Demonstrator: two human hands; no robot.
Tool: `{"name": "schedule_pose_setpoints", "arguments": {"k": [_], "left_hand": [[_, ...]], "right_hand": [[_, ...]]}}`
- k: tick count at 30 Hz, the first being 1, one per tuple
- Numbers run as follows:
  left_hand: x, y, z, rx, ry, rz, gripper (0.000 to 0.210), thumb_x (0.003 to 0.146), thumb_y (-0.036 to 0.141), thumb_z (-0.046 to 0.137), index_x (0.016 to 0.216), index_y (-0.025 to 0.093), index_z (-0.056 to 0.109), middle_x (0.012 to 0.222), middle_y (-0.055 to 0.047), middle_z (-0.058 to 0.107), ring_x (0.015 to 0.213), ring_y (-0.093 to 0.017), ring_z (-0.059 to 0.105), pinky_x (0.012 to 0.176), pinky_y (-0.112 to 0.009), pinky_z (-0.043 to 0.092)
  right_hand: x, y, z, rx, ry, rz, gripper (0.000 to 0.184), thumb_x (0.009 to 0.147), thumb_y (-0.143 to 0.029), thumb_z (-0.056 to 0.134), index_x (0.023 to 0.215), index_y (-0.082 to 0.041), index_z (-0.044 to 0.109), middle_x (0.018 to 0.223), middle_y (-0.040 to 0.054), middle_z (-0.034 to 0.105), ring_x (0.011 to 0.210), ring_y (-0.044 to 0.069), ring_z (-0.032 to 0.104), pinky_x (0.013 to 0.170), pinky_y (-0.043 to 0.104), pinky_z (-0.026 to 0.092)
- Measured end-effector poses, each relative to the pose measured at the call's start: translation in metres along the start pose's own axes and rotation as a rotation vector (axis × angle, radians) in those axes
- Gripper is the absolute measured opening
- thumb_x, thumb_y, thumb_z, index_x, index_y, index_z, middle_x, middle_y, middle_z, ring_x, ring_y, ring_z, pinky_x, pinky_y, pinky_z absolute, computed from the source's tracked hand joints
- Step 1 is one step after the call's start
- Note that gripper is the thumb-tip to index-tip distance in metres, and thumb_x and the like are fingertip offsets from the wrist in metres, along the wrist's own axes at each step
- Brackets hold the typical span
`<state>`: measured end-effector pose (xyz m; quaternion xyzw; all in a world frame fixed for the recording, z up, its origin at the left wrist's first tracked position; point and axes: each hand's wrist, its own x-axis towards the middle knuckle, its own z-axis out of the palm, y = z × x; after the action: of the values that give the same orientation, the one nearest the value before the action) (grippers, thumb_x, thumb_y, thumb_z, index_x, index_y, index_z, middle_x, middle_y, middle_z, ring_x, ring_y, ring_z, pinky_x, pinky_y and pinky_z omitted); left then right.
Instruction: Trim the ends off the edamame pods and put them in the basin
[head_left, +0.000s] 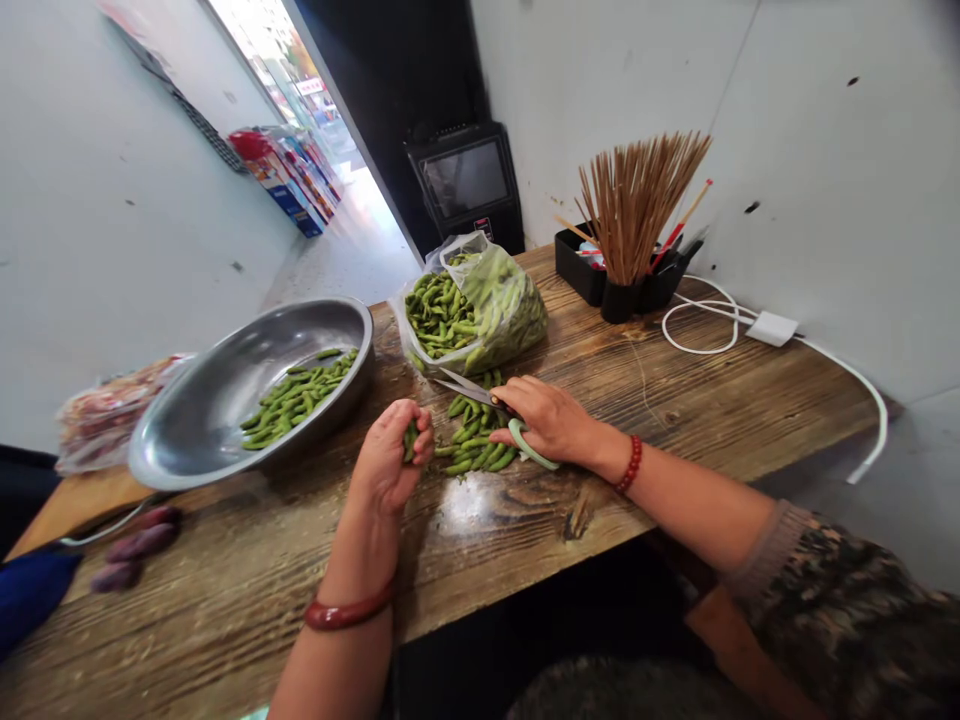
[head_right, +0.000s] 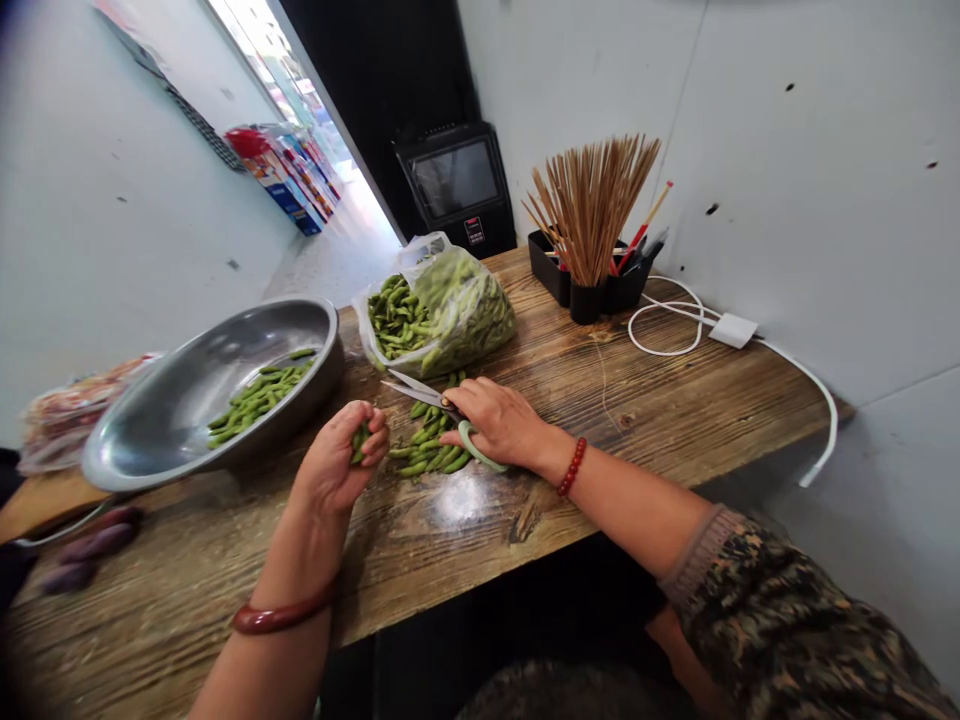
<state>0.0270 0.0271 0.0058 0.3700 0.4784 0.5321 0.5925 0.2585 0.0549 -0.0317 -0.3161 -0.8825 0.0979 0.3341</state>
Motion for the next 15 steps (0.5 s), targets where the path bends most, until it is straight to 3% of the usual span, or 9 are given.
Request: {"name": "schedule_pose_setpoints", "arguments": {"k": [3,5,7,11,15], "left_hand": [[0.002,-0.007,-0.002,0.417,0.03,0.148,0.014,0.076,0.031,0.068,0.083,0.019,0.066,0.059,0.005,0.052,0.045,-0.007,0.041,0.042,-0.019,0.03],[0.004,-0.012,-0.005,0.758,0.045,0.295,0.011,0.073,0.027,0.068,0.079,0.017,0.07,0.066,0.0,0.063,0.06,-0.013,0.055,0.057,-0.024,0.042],[0.008,-0.017,-0.007,1.033,0.028,0.387,0.01,0.073,0.025,0.067,0.076,0.017,0.072,0.077,-0.004,0.07,0.075,-0.019,0.062,0.072,-0.029,0.046],[0.011,-0.024,-0.009,1.345,-0.031,0.37,0.018,0.079,0.027,0.059,0.085,0.018,0.073,0.082,-0.007,0.073,0.079,-0.022,0.064,0.076,-0.033,0.046],[0.007,-0.024,-0.005,1.504,-0.085,0.338,0.024,0.082,0.026,0.055,0.097,0.017,0.072,0.095,-0.011,0.072,0.088,-0.025,0.065,0.081,-0.035,0.046]], "right_hand": [[0.001,0.0,-0.002,-0.013,0.0,0.015,0.041,0.088,-0.045,0.062,0.114,-0.015,0.053,0.096,0.0096,0.059,0.088,0.023,0.051,0.077,0.035,0.044],[0.001,0.0,-0.003,-0.02,-0.001,0.022,0.041,0.088,-0.044,0.062,0.115,-0.014,0.053,0.096,0.0096,0.059,0.089,0.023,0.051,0.077,0.035,0.044],[0.001,0.0,-0.004,-0.019,-0.002,0.021,0.041,0.088,-0.044,0.062,0.115,-0.014,0.053,0.097,0.0098,0.059,0.089,0.023,0.051,0.077,0.035,0.045],[0.001,-0.001,-0.004,-0.011,-0.011,0.018,0.04,0.088,-0.044,0.061,0.115,-0.014,0.053,0.098,0.0101,0.059,0.091,0.023,0.051,0.078,0.035,0.044],[0.001,-0.002,-0.003,-0.004,-0.026,0.016,0.039,0.088,-0.042,0.063,0.115,-0.015,0.054,0.097,0.0095,0.059,0.09,0.023,0.051,0.077,0.034,0.044]]}}
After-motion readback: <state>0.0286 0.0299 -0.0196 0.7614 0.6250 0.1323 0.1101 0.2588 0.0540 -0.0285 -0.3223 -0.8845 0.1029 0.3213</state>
